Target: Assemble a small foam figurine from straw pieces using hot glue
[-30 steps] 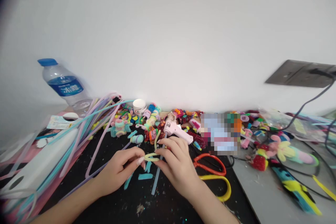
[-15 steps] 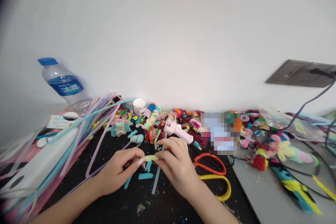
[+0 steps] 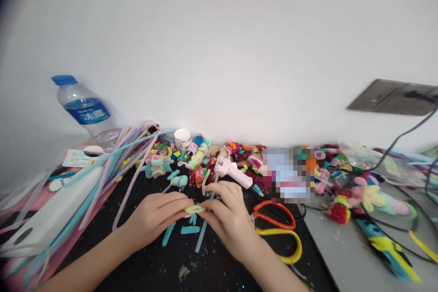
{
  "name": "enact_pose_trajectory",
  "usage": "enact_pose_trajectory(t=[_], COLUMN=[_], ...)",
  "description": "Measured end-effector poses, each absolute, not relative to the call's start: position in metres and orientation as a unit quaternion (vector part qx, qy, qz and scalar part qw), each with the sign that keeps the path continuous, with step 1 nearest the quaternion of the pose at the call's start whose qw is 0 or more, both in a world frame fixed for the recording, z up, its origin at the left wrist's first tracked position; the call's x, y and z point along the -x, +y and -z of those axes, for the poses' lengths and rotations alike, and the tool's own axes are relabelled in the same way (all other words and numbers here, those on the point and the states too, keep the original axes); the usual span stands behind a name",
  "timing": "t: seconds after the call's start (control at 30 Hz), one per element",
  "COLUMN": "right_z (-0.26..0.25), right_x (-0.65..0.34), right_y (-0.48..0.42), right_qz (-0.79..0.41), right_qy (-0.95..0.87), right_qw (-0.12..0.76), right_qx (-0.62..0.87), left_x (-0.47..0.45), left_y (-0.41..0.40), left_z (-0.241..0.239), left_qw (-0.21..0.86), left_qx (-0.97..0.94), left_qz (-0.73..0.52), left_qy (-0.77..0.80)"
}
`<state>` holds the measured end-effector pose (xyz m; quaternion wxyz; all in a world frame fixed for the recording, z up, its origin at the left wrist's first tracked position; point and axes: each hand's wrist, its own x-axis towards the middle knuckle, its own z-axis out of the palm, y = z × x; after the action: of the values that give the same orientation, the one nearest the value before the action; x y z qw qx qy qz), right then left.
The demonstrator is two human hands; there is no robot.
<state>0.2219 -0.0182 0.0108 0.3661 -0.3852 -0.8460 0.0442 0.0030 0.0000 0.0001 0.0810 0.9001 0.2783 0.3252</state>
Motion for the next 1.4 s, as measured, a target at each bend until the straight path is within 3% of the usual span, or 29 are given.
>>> enact_pose_trajectory(t=[0.27,1.4], right_z=[-0.0118,-0.0092], right_x=[-0.2195,-0.2194], right_y=[-0.0194,-0.0212], right_qz=[-0.050,-0.044], right_qy=[-0.847,-0.849], right_qw=[0.363,0.354], right_qx=[0.386,0.390], left_x=[-0.0050,-0.0041], left_y=[-0.0003,-0.0031], left_z=[-0.0046,0.0010], left_qw=[0.019,-0.005], left_qx=[-0.900,-0.894], left_qz=[-0.354,-0.364], left_qy=[0.255,0.261])
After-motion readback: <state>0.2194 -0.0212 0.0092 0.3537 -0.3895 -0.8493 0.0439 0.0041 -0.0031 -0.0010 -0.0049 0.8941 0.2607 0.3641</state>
